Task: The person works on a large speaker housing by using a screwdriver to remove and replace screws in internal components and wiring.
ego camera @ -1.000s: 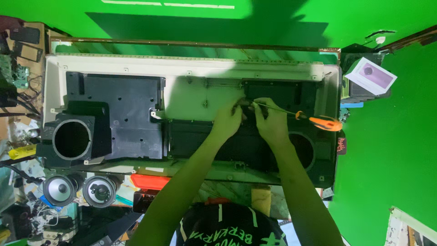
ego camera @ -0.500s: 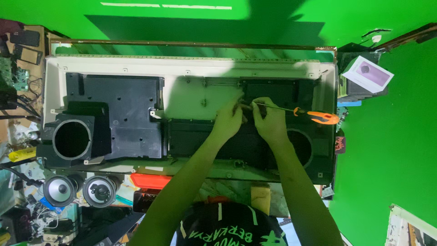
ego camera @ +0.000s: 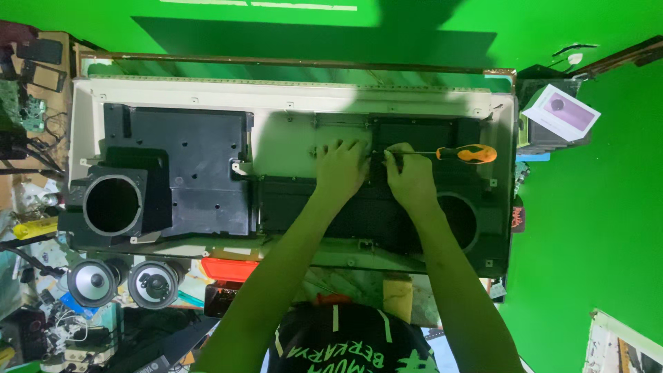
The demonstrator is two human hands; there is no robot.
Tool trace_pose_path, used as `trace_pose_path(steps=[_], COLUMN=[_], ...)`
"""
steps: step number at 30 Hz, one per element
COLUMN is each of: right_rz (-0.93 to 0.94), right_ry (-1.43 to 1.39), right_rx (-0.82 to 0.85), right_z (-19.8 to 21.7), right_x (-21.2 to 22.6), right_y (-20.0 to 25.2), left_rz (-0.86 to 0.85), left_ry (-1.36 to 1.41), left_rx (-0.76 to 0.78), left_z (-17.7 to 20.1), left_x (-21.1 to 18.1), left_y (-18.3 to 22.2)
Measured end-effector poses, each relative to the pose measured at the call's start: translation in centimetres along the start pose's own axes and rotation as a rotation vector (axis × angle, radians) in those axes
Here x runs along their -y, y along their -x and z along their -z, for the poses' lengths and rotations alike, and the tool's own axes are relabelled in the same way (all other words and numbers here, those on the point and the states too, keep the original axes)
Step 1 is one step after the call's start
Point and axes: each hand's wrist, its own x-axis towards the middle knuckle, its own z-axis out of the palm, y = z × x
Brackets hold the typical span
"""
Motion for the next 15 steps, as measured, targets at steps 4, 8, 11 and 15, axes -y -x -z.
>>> trace_pose_path(steps=[4, 8, 11, 15], right_rz=[0.074, 0.066, 0.048, 0.055], right_ry=[-0.005, 0.077, 0.042, 0.055], right_rx=[0.004, 0.036, 0.030, 0.029], right_z=[-0.1, 0.2, 0.1, -0.1], right_x=[0.1, 0.3, 0.5, 0.1], right_y=[-0.1, -0.1, -0.1, -0.2], left_rz=[0.065, -0.002, 0.012, 0.032], left_ry=[-0.027, -0.040, -0.027, -0.020], left_rx=[0.121, 0.065, 0.051, 0.040], left_z=[-0.9, -1.7, -1.8, -1.5], left_x=[0.3, 0.8, 0.7, 0.2], left_y=[-0.1, -0.5, -0.5, -0.4])
